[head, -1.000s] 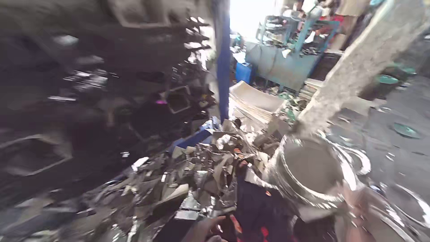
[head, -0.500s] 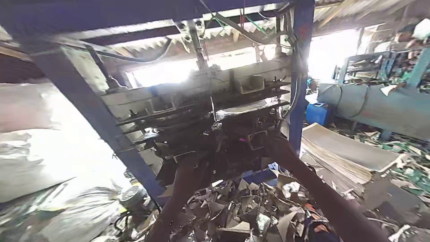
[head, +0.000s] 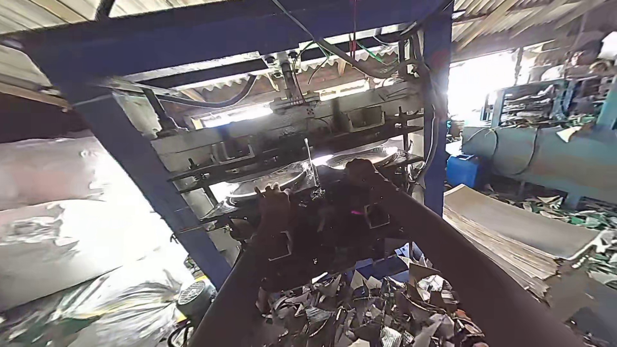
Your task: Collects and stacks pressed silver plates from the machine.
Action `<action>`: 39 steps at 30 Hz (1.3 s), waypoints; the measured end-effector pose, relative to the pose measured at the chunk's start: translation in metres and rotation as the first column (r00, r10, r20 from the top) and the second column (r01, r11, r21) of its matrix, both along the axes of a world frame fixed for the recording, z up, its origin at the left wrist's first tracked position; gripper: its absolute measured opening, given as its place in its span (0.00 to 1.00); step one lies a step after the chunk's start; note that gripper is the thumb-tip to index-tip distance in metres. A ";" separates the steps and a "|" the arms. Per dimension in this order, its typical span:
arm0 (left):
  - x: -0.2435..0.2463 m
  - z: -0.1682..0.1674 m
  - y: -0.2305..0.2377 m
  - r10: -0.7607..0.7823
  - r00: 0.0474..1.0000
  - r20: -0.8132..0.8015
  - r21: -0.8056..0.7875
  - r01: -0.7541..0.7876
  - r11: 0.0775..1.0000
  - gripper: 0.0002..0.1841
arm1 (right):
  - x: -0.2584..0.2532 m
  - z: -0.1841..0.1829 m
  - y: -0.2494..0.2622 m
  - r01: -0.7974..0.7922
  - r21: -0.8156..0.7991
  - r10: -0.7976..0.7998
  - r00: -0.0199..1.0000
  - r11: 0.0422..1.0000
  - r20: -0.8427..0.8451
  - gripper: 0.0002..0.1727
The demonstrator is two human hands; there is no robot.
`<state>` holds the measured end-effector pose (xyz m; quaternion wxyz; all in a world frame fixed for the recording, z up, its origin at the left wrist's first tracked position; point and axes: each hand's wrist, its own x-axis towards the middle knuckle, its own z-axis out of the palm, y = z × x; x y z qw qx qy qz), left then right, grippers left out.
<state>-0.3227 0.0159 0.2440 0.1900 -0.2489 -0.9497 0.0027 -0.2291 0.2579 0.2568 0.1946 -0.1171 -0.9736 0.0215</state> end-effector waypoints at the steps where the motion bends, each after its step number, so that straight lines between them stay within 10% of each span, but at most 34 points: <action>1: -0.005 0.004 0.001 -0.020 1.000 0.010 0.018 0.020 1.000 0.24 | 0.010 0.002 -0.006 0.020 0.037 -0.018 0.998 0.999 -0.060 0.14; 7: 0.063 -0.017 -0.031 -0.131 0.991 -0.023 0.285 0.132 0.949 0.18 | 0.163 -0.050 -0.065 0.049 -0.038 -0.044 0.992 0.998 0.116 0.16; 11: 0.159 -0.126 -0.078 -0.280 0.947 0.157 0.338 0.214 0.916 0.12 | 0.255 -0.190 -0.075 0.027 -0.210 -0.007 0.996 0.977 0.092 0.12; 16: 0.247 -0.290 -0.121 -0.543 0.643 0.540 0.351 0.415 0.840 0.15 | 0.328 -0.306 -0.051 0.248 -0.464 -0.120 0.950 0.850 0.288 0.16; 22: 0.314 -0.307 -0.140 -0.569 0.376 0.732 0.385 0.460 0.800 0.18 | 0.328 -0.275 -0.017 0.457 -0.334 -0.420 0.889 0.824 0.180 0.18; 26: 0.303 -0.321 -0.165 -0.658 0.662 0.359 0.582 0.393 0.712 0.20 | 0.304 -0.243 -0.044 0.518 -0.301 -0.549 0.835 0.801 -0.023 0.22; 30: 0.259 -0.319 -0.190 -0.054 0.939 0.339 0.582 -0.164 0.796 0.24 | 0.281 -0.244 -0.132 0.199 -0.364 -0.307 0.913 0.910 -0.268 0.15; 32: 0.230 -0.334 -0.207 0.045 0.871 0.490 0.640 -0.394 0.660 0.27 | 0.268 -0.278 -0.180 -0.129 -0.372 0.006 0.949 0.919 -0.314 0.10; 35: 0.225 -0.344 -0.214 -0.231 0.643 0.730 0.678 -0.641 0.359 0.29 | 0.250 -0.323 -0.237 -0.369 -0.600 0.495 0.867 0.710 0.053 0.13; 39: 0.227 -0.350 -0.206 -0.117 0.495 0.861 0.492 -0.755 0.434 0.38 | 0.247 -0.336 -0.258 -0.443 -0.702 0.796 0.525 0.557 0.300 0.18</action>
